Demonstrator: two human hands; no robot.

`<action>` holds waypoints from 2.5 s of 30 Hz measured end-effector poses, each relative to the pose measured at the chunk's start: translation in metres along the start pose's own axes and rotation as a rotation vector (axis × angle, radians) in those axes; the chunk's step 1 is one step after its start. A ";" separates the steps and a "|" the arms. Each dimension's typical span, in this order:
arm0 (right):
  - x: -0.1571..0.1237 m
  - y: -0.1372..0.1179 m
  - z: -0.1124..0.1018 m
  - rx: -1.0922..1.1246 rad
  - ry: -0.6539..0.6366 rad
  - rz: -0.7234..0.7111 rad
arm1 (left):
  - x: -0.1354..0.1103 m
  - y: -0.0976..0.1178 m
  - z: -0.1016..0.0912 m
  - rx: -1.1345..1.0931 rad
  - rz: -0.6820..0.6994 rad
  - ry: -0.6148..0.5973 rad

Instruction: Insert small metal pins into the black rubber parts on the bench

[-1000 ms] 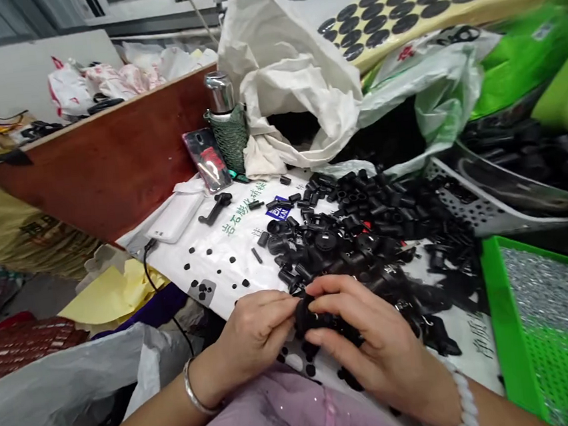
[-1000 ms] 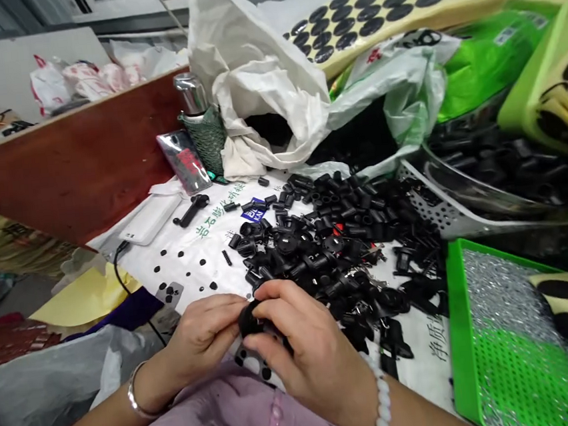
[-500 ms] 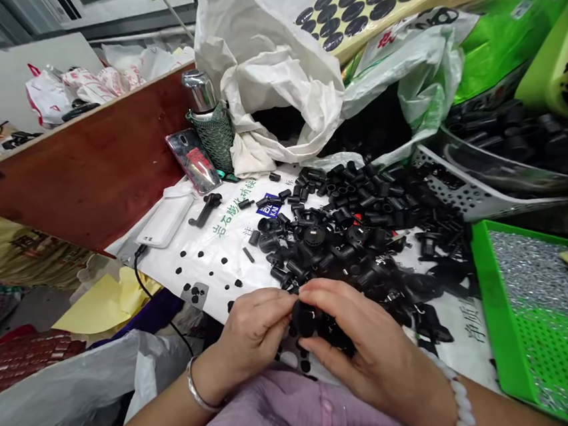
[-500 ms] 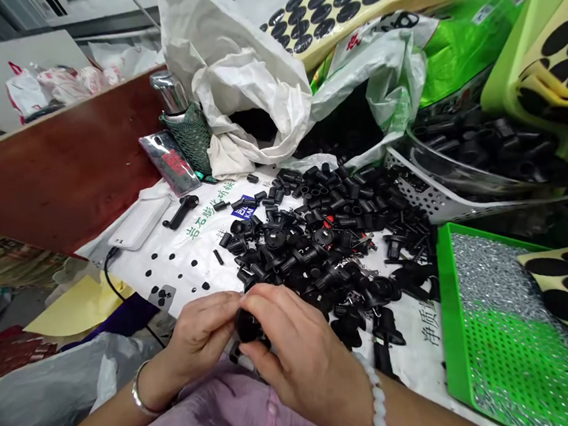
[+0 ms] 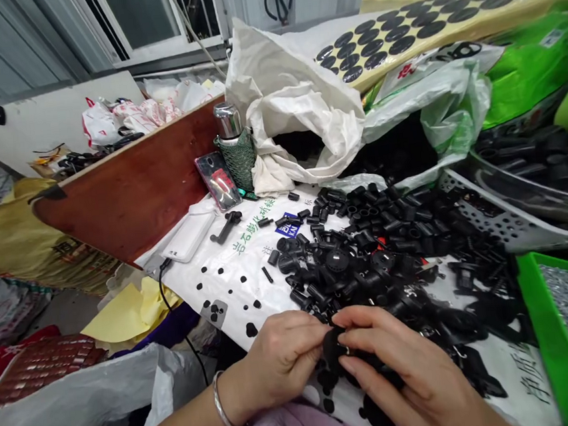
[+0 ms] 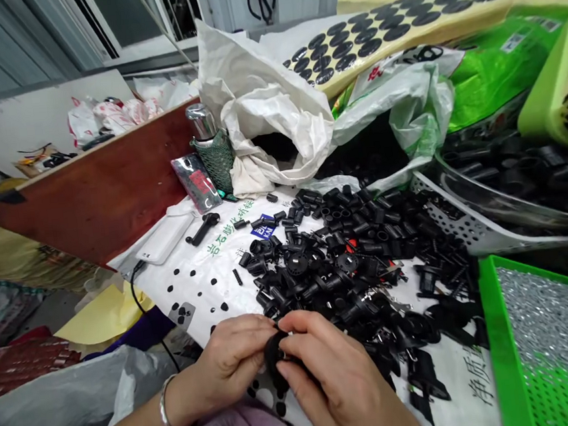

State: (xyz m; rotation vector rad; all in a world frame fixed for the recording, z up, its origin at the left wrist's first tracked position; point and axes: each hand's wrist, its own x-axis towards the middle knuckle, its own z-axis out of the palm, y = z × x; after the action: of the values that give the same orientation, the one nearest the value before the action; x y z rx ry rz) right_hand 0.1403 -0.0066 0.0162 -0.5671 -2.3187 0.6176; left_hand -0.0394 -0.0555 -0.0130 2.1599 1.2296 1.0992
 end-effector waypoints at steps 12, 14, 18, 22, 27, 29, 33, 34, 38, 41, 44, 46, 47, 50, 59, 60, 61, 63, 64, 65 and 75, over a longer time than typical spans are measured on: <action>-0.018 0.043 -0.026 -0.005 0.142 0.142 | 0.068 -0.105 -0.072 0.504 -0.386 0.175; -0.021 0.044 -0.028 -0.021 0.144 0.133 | 0.081 -0.129 -0.076 0.515 -0.425 0.164; -0.025 0.044 -0.031 -0.039 0.154 0.135 | 0.084 -0.139 -0.082 0.459 -0.451 0.163; -0.023 0.046 -0.032 -0.006 0.162 0.175 | 0.059 -0.107 -0.081 0.294 -0.442 0.190; 0.001 0.031 -0.031 0.014 0.169 0.187 | 0.024 -0.047 -0.055 -0.155 -0.395 0.103; 0.012 0.022 -0.030 0.012 0.188 0.153 | 0.015 -0.030 -0.044 -0.372 -0.390 0.080; 0.022 0.010 -0.030 0.020 0.157 0.031 | 0.008 -0.013 -0.032 -0.512 -0.377 0.022; 0.023 0.008 -0.030 0.015 0.140 -0.004 | 0.008 -0.011 -0.031 -0.525 -0.376 0.008; 0.021 0.003 -0.029 -0.030 0.046 -0.111 | 0.009 -0.005 -0.029 -0.584 -0.388 -0.048; 0.018 0.004 -0.027 -0.086 -0.006 -0.187 | 0.010 -0.002 -0.026 -0.655 -0.409 -0.092; 0.016 0.009 -0.024 -0.103 -0.011 -0.207 | 0.011 -0.002 -0.019 -0.821 -0.497 -0.105; 0.016 0.013 -0.022 -0.054 -0.011 -0.162 | 0.011 -0.003 -0.014 -0.941 -0.560 -0.082; 0.016 0.015 -0.022 -0.029 -0.015 -0.136 | 0.011 -0.004 -0.011 -0.993 -0.584 -0.060; 0.013 0.017 -0.021 -0.059 -0.031 -0.145 | 0.012 -0.006 -0.004 -1.111 -0.628 0.019; 0.003 0.018 -0.007 -0.101 -0.030 -0.158 | 0.007 -0.007 0.004 -1.153 -0.703 0.018; 0.003 0.019 -0.005 -0.080 -0.044 -0.110 | 0.006 -0.008 0.005 -1.164 -0.705 0.019; 0.003 0.019 -0.003 -0.057 -0.053 -0.060 | 0.004 -0.009 0.007 -1.175 -0.708 0.025; 0.003 0.021 0.000 -0.019 -0.055 0.013 | 0.002 -0.012 0.010 -1.206 -0.719 0.061; 0.003 0.022 0.000 -0.019 -0.056 0.023 | 0.002 -0.013 0.011 -1.227 -0.722 0.080; 0.002 0.022 0.000 -0.033 -0.062 0.019 | 0.002 -0.014 0.011 -1.249 -0.723 0.093; -0.007 0.019 -0.007 -0.332 -0.142 -0.209 | 0.005 -0.009 0.008 -1.300 -0.736 0.053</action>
State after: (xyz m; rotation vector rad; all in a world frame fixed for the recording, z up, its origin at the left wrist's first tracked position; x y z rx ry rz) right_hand 0.1546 0.0062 0.0071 -0.4302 -2.5931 0.1786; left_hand -0.0365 -0.0464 -0.0219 0.6332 0.7816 1.0986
